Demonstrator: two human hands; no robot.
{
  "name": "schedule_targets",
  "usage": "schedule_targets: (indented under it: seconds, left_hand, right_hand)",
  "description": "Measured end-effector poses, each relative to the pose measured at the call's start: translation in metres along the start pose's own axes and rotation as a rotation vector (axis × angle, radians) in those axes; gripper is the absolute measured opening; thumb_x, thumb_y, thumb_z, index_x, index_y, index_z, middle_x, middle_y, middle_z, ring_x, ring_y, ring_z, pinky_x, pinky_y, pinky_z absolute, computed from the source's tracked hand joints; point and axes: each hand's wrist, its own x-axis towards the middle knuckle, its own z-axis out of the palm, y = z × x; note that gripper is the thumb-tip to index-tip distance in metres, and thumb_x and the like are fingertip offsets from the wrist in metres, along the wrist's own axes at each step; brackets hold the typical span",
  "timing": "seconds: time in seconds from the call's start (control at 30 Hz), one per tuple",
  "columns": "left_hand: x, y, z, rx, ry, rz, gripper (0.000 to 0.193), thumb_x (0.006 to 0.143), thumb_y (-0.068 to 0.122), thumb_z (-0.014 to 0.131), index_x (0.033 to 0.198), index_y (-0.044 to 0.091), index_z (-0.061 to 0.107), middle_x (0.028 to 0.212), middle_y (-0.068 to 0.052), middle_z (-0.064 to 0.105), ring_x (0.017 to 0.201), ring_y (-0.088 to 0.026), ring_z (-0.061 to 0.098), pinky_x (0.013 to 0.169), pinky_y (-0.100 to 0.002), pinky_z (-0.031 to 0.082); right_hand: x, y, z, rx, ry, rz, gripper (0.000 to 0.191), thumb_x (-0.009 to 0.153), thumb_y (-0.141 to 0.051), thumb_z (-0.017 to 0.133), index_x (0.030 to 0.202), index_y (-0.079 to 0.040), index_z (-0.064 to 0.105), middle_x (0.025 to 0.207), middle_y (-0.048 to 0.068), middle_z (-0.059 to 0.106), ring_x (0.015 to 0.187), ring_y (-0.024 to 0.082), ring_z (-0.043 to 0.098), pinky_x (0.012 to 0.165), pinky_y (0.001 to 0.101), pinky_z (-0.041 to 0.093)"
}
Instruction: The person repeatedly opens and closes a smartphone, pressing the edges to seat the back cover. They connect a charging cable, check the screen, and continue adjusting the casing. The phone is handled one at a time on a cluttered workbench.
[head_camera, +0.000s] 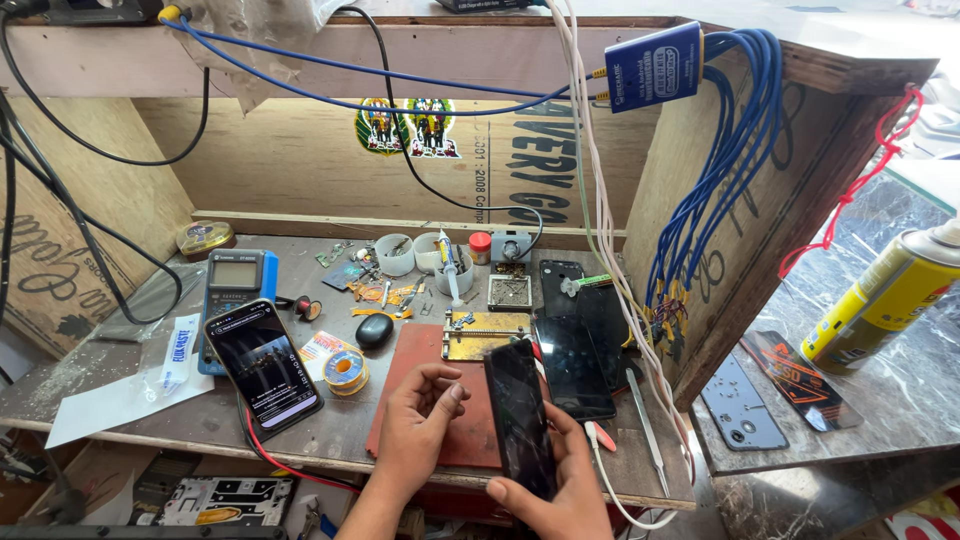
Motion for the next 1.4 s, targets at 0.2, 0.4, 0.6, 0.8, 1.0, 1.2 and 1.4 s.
schedule_targets:
  seconds: [0.2,0.4,0.6,0.8,1.0,1.2,1.4]
  left_hand:
    - [-0.003,0.011,0.008,0.072,0.058,0.07,0.017,0.094,0.007,0.067,0.111,0.003,0.065,0.089,-0.004,0.072,0.08,-0.009,0.066,0.072,-0.026,0.056]
    - [-0.032,0.044,0.051,-0.195,-0.031,0.043,0.031,0.09,0.003,0.068,0.12,0.003,0.063,0.092,-0.003,0.066,0.078,-0.01,0.063,0.067,-0.028,0.056]
    - [-0.034,0.088,0.085,-0.244,-0.153,0.192,0.031,0.096,-0.001,0.067,0.126,-0.002,0.063,0.094,-0.003,0.063,0.085,-0.01,0.061,0.077,-0.025,0.054]
    - [-0.007,0.126,0.15,-0.054,-0.146,0.029,0.024,0.085,0.012,0.077,0.106,0.001,0.071,0.078,-0.002,0.067,0.064,-0.008,0.061,0.047,-0.029,0.054]
    - [0.03,0.149,0.238,0.243,-0.054,0.338,0.053,0.071,0.038,0.091,0.097,0.002,0.062,0.08,-0.006,0.066,0.066,-0.017,0.065,0.062,-0.031,0.054]
    - [0.051,0.138,0.261,0.118,-0.007,0.412,0.027,0.087,0.025,0.079,0.094,0.001,0.067,0.084,-0.006,0.07,0.07,-0.017,0.07,0.067,-0.029,0.055]
    - [0.035,0.123,0.24,-0.042,-0.243,0.148,0.016,0.085,0.012,0.081,0.095,0.001,0.074,0.083,-0.005,0.075,0.073,-0.009,0.069,0.067,-0.024,0.055]
  right_hand:
    - [-0.02,-0.013,-0.024,-0.034,0.142,0.211,0.116,0.06,-0.012,0.092,0.156,-0.006,0.027,0.127,0.023,0.067,0.123,0.029,0.068,0.107,0.0428,0.049]
    - [-0.034,-0.013,-0.039,-0.033,0.179,0.084,0.121,0.054,-0.01,0.095,0.155,-0.004,0.03,0.132,0.023,0.067,0.125,0.028,0.067,0.108,0.0426,0.049]
    - [-0.03,0.078,-0.092,0.214,0.159,0.208,0.097,0.068,-0.009,0.084,0.153,-0.01,0.036,0.121,0.026,0.074,0.106,0.034,0.074,0.095,0.0441,0.056]
    - [-0.047,0.121,-0.167,0.512,0.218,0.036,0.072,0.088,-0.005,0.06,0.152,-0.026,0.036,0.087,0.021,0.071,0.061,0.026,0.068,0.052,0.0353,0.057]
    - [-0.082,0.074,-0.169,0.236,0.494,-0.198,0.097,0.07,0.001,0.078,0.156,-0.013,0.035,0.092,0.013,0.065,0.066,0.014,0.061,0.058,0.0286,0.053]
    - [-0.083,0.033,-0.158,0.136,0.642,-0.058,0.102,0.064,0.001,0.081,0.154,-0.013,0.036,0.092,0.014,0.063,0.079,0.016,0.063,0.069,0.0296,0.054]
    - [-0.074,0.009,-0.148,0.2,0.539,-0.099,0.099,0.068,-0.006,0.082,0.155,-0.011,0.035,0.094,0.012,0.063,0.076,0.016,0.062,0.064,0.0305,0.053]
